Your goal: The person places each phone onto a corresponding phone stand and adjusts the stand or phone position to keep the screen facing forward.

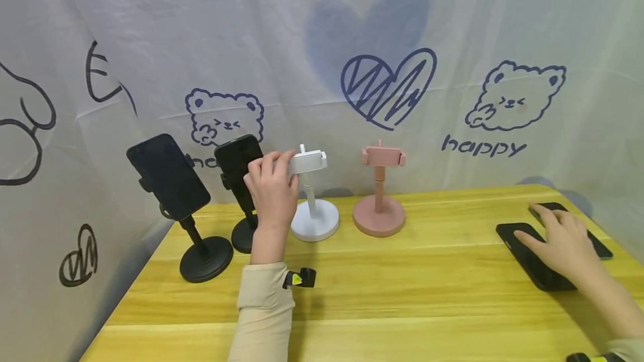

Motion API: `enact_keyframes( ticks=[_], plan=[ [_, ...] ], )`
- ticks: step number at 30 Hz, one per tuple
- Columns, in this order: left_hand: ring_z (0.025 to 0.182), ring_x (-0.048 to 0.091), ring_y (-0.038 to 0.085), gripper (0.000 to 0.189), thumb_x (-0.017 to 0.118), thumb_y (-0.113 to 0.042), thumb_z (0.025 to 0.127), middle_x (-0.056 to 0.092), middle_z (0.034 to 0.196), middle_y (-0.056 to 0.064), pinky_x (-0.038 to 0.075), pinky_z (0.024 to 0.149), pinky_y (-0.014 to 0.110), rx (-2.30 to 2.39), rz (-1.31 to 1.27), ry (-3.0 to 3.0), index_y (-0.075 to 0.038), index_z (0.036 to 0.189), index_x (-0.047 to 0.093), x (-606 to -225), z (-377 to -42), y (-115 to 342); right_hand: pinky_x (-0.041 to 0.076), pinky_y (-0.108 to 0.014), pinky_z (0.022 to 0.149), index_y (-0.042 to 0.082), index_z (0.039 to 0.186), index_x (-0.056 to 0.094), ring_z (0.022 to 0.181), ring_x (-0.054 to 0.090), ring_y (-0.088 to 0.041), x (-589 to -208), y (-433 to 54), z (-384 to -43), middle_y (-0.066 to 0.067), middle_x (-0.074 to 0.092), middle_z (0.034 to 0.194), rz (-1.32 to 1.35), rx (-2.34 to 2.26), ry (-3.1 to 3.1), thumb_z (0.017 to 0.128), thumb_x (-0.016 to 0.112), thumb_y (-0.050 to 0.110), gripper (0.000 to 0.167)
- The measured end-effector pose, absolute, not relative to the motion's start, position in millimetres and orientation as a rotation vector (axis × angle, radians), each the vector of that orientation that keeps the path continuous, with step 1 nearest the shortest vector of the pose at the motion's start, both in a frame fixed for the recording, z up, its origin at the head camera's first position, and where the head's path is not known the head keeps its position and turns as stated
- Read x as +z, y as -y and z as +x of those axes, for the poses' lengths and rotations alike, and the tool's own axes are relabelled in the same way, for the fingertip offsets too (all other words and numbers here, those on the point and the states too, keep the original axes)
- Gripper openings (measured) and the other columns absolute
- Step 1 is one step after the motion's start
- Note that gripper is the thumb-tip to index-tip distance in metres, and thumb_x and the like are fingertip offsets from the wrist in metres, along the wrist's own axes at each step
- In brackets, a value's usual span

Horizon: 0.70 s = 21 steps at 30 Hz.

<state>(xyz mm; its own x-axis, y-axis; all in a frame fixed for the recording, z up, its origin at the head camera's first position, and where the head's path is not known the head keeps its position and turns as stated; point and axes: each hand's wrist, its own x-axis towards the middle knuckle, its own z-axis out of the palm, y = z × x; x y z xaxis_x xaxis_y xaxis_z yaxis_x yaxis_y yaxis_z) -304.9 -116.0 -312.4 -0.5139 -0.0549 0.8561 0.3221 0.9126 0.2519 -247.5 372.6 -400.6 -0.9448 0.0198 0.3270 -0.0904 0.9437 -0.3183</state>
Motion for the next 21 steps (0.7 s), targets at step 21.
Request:
enact_keyframes(
  ticks=[21],
  plan=[
    [0.103, 0.047, 0.030, 0.035, 0.076, -0.016, 0.084, 0.063, 0.117, 0.011, 0.036, 0.085, 0.048, -0.452, -0.271, 2.076, -0.013, 0.118, 0.068, -310.2, -301.9, 114.7, 0.021, -0.076, 0.090, -0.010, 0.145, 0.025, 0.118, 0.020, -0.070, -403.7, -377.4, -262.2, -0.052, 0.025, 0.132, -0.028, 0.581, 2.919, 0.096, 0.052, 0.052, 0.084]
  ],
)
